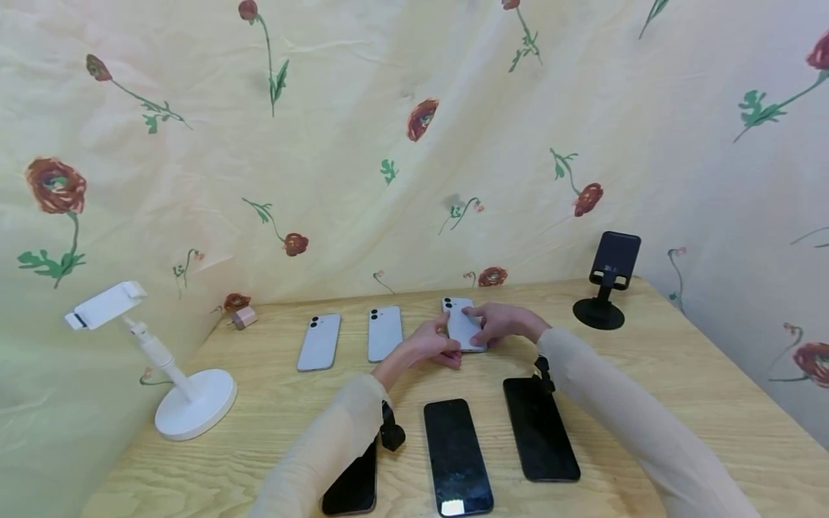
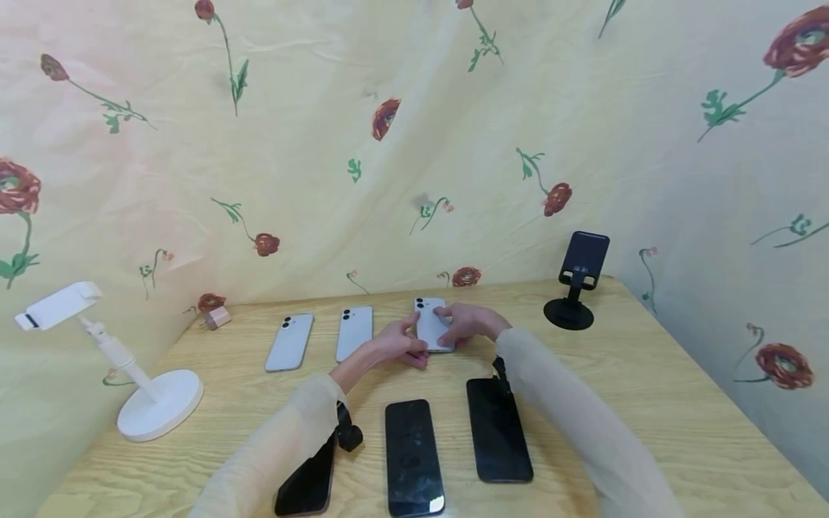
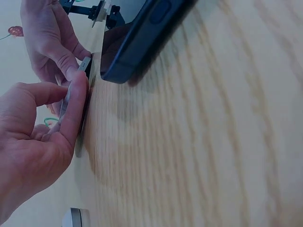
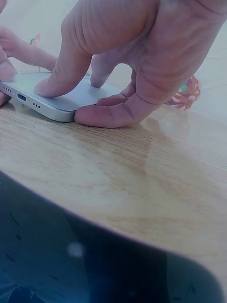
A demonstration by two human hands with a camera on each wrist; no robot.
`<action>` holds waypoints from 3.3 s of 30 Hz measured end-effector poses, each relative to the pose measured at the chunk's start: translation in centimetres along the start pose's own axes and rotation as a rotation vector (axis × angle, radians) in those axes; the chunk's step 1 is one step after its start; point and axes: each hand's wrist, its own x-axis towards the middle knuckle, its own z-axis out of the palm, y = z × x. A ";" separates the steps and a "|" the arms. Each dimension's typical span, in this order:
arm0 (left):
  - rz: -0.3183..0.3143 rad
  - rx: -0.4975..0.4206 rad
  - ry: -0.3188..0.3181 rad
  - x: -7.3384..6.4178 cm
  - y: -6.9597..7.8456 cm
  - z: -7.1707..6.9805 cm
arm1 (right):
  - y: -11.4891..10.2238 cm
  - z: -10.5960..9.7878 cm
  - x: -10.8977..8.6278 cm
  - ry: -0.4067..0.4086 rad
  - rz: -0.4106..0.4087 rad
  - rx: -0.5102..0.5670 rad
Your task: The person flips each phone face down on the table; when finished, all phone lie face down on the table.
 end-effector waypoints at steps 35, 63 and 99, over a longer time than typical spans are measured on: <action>-0.011 0.701 0.165 -2.1 2.3 1.8 | -0.2 0.4 0.4 -0.001 -0.040 -0.078; 0.191 0.920 0.225 -23.2 -0.7 -4.4 | -5.2 5.7 -3.8 0.287 -0.418 -0.416; -0.052 0.895 0.149 -27.1 -5.3 -4.3 | -12.3 15.6 -3.9 -0.023 -0.556 -0.372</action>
